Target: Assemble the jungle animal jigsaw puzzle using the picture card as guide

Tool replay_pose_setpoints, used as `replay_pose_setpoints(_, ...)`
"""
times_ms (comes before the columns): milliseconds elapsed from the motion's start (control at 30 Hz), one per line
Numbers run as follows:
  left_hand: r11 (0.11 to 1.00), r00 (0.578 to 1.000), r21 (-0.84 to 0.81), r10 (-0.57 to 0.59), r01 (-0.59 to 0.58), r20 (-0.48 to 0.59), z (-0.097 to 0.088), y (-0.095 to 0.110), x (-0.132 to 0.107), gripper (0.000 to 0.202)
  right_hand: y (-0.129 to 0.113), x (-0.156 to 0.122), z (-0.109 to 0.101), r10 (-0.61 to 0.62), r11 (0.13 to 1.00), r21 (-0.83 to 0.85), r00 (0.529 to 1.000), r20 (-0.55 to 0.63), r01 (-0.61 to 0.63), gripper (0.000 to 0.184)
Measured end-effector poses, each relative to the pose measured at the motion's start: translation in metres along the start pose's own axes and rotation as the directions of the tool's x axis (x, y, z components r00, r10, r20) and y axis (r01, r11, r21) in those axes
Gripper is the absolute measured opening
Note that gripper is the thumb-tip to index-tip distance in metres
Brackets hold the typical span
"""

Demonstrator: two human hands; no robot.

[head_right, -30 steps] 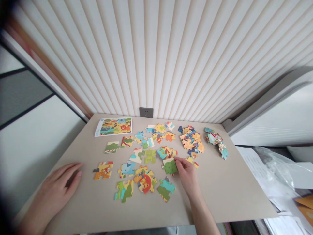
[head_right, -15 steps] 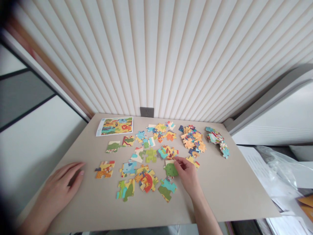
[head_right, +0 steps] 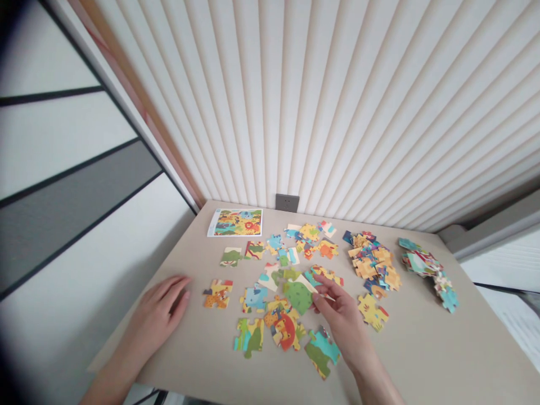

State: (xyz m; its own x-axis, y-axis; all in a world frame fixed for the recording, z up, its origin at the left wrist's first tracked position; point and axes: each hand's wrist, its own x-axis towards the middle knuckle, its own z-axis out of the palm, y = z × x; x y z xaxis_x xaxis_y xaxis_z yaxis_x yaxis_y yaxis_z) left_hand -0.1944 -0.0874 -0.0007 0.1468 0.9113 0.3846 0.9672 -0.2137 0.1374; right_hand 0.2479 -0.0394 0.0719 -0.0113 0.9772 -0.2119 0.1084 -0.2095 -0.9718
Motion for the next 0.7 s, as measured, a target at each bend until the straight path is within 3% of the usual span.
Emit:
replay_pose_setpoints(200,0.995,0.997,-0.056,0.083,-0.082,0.01,-0.018,0.026,0.01,0.036,-0.016,0.02,0.033,-0.053,0.998,0.04,0.992,0.111,0.049,0.047)
replay_pose_setpoints(400,0.981,0.993,-0.154,0.121,-0.12,0.001,-0.034,0.058,0.019,0.034,-0.029,0.029,0.048,-0.092,0.994,0.069,0.987,0.135,0.083,0.044)
replay_pose_setpoints(533,0.976,0.991,-0.179,0.129,-0.121,0.03,-0.031,0.065,0.018,0.035,-0.032,0.029,0.051,-0.089,0.994,0.072,0.988,0.129,0.08,0.047)
replay_pose_setpoints(700,0.98,0.99,-0.16,0.129,-0.119,0.058,-0.019,0.057,0.015,0.042,-0.024,0.033,0.045,-0.093,0.995,0.043,0.989,0.115,0.088,0.049)
